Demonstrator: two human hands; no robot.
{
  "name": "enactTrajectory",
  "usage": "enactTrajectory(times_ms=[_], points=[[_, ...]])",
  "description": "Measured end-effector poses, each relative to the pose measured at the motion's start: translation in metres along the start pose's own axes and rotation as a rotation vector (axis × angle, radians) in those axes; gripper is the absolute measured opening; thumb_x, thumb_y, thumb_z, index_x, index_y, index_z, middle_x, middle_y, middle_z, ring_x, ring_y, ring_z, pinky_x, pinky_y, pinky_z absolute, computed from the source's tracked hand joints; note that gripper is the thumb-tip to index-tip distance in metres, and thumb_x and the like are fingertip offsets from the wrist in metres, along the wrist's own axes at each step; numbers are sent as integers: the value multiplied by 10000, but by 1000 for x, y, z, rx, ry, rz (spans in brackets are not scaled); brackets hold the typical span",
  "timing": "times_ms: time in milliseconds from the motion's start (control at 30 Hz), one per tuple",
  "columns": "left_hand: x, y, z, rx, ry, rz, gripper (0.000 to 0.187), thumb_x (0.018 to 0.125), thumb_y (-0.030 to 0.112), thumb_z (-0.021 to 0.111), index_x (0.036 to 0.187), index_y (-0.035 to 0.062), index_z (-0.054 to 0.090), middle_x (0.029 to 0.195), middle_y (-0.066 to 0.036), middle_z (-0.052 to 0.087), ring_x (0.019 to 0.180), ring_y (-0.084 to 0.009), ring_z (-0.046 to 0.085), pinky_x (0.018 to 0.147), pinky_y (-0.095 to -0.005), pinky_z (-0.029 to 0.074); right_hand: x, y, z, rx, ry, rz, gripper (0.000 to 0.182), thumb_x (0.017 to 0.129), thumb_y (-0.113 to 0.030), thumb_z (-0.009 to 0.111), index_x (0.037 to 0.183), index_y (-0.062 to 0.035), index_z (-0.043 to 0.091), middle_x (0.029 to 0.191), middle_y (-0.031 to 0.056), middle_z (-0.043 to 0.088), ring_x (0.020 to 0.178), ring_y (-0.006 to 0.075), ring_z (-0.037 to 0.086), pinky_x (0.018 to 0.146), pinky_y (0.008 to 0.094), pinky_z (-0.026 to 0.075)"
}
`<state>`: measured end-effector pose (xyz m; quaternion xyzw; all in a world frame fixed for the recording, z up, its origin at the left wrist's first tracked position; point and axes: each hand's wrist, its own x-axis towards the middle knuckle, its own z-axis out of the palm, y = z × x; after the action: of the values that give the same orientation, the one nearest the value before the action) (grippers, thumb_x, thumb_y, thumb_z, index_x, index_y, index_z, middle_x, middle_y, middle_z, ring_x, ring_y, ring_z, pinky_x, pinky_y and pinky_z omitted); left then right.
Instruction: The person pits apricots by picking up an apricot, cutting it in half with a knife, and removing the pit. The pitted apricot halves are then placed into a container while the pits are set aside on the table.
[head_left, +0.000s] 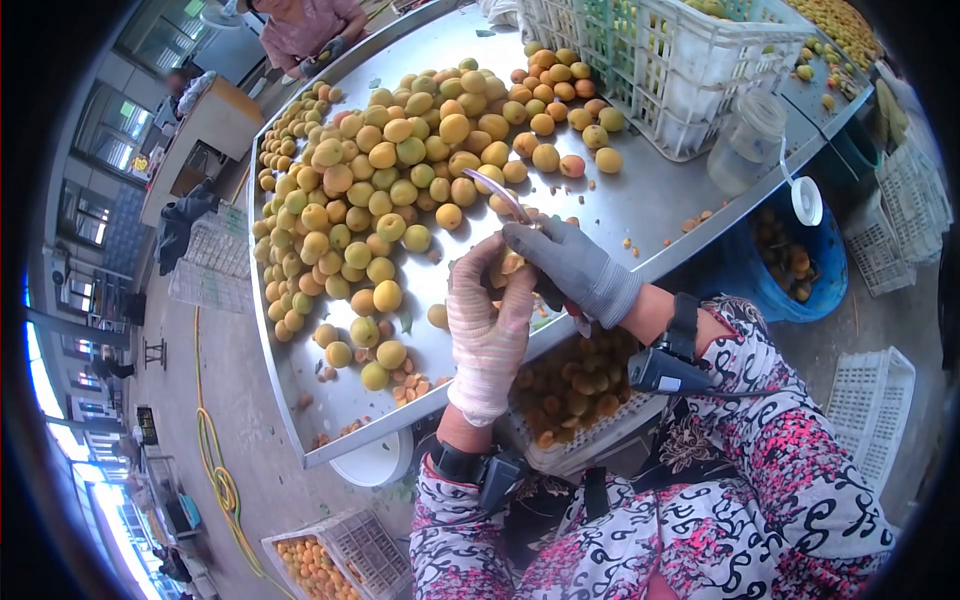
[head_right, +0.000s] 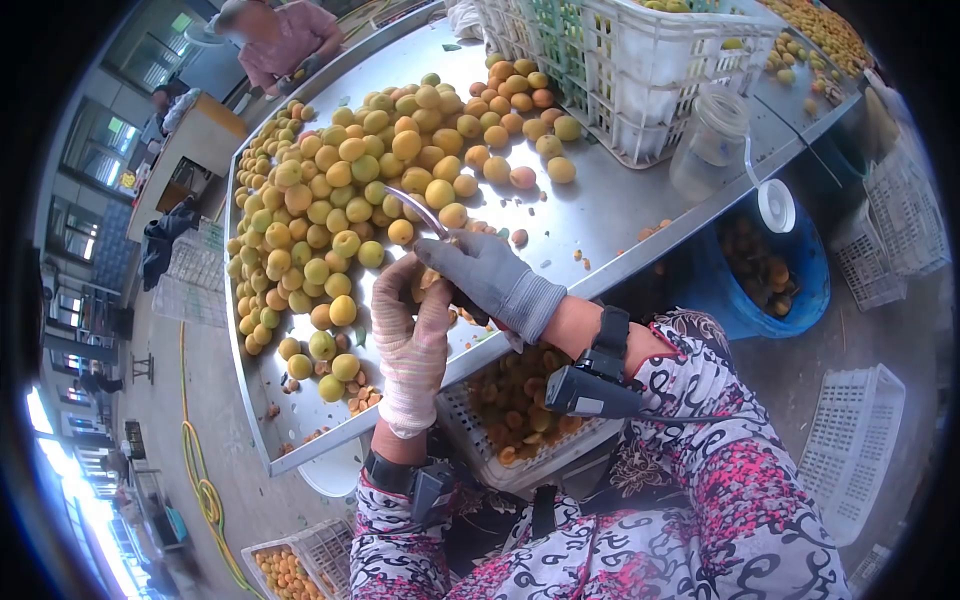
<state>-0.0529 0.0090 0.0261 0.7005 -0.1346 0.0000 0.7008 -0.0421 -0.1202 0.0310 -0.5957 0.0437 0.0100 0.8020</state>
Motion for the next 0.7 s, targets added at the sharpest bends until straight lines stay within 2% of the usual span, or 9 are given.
enactTrajectory(times_ms=[100, 167, 200, 233, 333, 500, 600, 667, 700], points=[[5, 4, 4, -136, 9, -18, 330, 876, 127, 608, 1175, 32, 505, 1026, -40, 561, 824, -70, 513, 684, -200, 453, -2, -5, -2, -31, -10, 53, 428, 878, -421, 600, 930, 3, 630, 675, 5, 566, 579, 51, 537, 479, 194, 419], [8, 19, -2, -178, 31, -191, 311, 912, 232, 562, 1147, 31, 526, 1009, -53, 577, 765, -94, 544, 667, -211, 455, -3, -15, -4, -43, -54, 123, 431, 864, -424, 617, 935, 1, 633, 691, 4, 569, 612, 47, 532, 511, 195, 428], [11, 23, -5, -228, 9, -295, 403, 931, 370, 499, 1113, 13, 547, 929, -78, 603, 656, -141, 567, 586, -235, 456, -3, -18, -5, -53, -98, 194, 435, 850, -426, 634, 941, -1, 635, 708, 3, 572, 644, 44, 528, 543, 195, 436], [13, 22, -8, -227, 9, -297, 403, 931, 370, 499, 1113, 13, 547, 929, -78, 603, 656, -141, 567, 586, -235, 456, -1, -17, -5, -52, -98, 196, 435, 850, -426, 634, 941, -1, 635, 708, 3, 572, 644, 44, 528, 543, 195, 436], [20, 18, -20, -400, -214, -623, 503, 911, 468, 481, 1060, -6, 559, 797, -79, 606, 507, -167, 533, 468, -273, 429, 1, -12, -5, -320, -228, 183, 439, 791, -426, 702, 938, -16, 649, 711, 15, 604, 673, 75, 581, 591, 218, 480], [17, 9, -20, -591, -279, -634, 483, 890, 466, 516, 1054, 13, 556, 792, -82, 601, 495, -154, 518, 437, -256, 415, 2, -7, 0, -311, -250, 19, 399, 789, -370, 712, 929, -2, 645, 770, 53, 656, 724, 100, 623, 647, 244, 510], [14, -6, -21, -587, -283, -471, 418, 885, 426, 547, 1057, 45, 546, 816, -80, 597, 513, -146, 505, 439, -251, 396, 1, -12, 0, -396, -233, 31, 342, 828, -266, 692, 1069, -31, 634, 868, 43, 658, 771, 84, 603, 692, 225, 492], [20, -23, -29, -1002, -453, -734, 366, 876, 394, 581, 1041, 68, 559, 818, -72, 595, 537, -142, 495, 457, -241, 381, 1, -15, 0, -665, -85, -109, 332, 842, -247, 676, 1077, -18, 628, 836, 40, 658, 743, 79, 606, 681, 218, 493], [22, -23, -27, -1002, -454, -734, 366, 876, 394, 581, 1041, 68, 559, 818, -72, 595, 537, -142, 495, 457, -241, 381, 2, -13, -1, -665, -84, -110, 332, 842, -247, 676, 1077, -18, 628, 836, 40, 658, 743, 79, 606, 681, 218, 493]])
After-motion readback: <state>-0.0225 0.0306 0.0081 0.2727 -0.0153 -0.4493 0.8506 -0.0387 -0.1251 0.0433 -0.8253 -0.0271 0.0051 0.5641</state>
